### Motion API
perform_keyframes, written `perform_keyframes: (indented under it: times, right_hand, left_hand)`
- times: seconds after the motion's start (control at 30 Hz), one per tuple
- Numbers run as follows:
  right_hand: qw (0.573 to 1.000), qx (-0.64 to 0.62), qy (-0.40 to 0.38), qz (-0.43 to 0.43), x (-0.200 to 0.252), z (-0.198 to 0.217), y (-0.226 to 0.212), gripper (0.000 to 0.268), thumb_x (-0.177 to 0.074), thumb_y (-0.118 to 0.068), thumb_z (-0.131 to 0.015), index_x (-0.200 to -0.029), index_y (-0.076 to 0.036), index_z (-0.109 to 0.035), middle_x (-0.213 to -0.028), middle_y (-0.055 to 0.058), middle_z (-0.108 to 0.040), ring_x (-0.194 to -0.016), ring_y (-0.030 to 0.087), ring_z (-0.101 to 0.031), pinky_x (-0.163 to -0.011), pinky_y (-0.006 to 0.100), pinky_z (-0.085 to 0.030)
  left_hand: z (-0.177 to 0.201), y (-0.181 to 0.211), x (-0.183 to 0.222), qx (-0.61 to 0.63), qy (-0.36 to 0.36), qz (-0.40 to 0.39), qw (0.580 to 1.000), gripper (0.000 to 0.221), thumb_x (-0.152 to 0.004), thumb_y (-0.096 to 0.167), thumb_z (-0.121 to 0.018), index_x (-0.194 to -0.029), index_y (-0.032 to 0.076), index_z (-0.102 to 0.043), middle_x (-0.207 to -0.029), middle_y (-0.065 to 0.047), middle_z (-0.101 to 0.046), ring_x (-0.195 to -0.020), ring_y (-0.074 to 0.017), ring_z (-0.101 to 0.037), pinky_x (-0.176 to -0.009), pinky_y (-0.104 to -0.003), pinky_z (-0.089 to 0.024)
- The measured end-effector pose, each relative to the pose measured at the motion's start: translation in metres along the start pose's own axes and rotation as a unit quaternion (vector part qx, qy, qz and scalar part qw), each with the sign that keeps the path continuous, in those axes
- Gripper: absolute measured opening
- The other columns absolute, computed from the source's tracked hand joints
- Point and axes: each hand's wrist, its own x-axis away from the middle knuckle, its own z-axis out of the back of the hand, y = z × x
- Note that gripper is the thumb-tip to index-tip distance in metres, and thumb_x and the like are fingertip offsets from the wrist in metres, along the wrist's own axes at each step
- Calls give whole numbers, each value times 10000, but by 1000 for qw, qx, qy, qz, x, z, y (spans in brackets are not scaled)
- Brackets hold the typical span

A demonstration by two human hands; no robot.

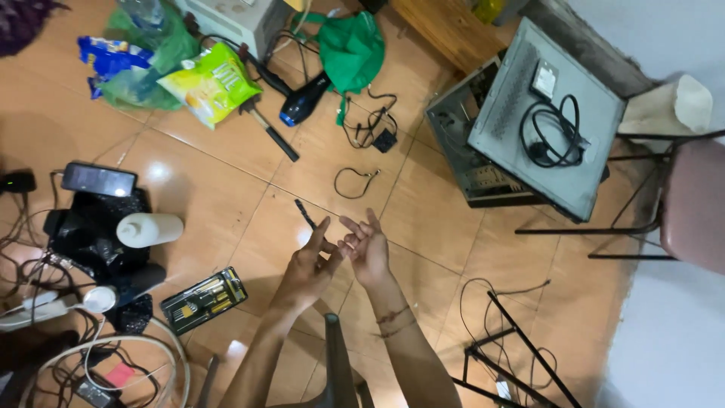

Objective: Organizing and connecting internal cables like SATA and power connectors to a motherboard and hard drives inside a computer case.

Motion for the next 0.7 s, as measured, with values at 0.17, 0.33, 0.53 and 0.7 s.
perform_keyframes:
  times: [0.17,0.33,0.53,0.7]
  right_hand:
    - [1000,16,-14,-10,33,-33,14,347,-987,-343,-583,-1252,-135,-669,-1054,107,-771,-797,179,-679,-683,300,-538]
    - [965,-46,-247,-76,114,-119,-10,574,-998,-517,-443,-1464,-186,-502,-1441,137,-495,-1247,249,-450,-1056,399,-294]
    - [817,107,-564,-61,213,-202,-5,655,-1090,-499,-355,-1630,-177,-170,-1702,79,-174,-1563,263,-211,-1285,443,-113]
    - [493,356,-772,186,285,-254,34,727,-1140,-559,-137,-1641,-37,-71,-1748,122,39,-1641,224,41,-1365,459,47]
  left_hand:
    - [5,23,17,50,63,-189,979,205,-996,228,-642,-980,72,-774,-856,-142,-739,-713,-303,-722,-641,-371,-575]
    - [13,19,37,-203,131,-257,936,518,-1046,370,-356,-1507,149,-440,-1563,-86,-421,-1465,-305,-287,-1157,-551,-111]
    - [82,23,95,-159,318,-294,887,914,-935,755,-286,-1640,185,-169,-1731,-137,-45,-1599,-406,68,-1234,-635,89]
    - [111,41,196,90,529,-288,793,759,-1072,480,-248,-1610,88,117,-1726,-111,139,-1613,-240,95,-1318,-421,12]
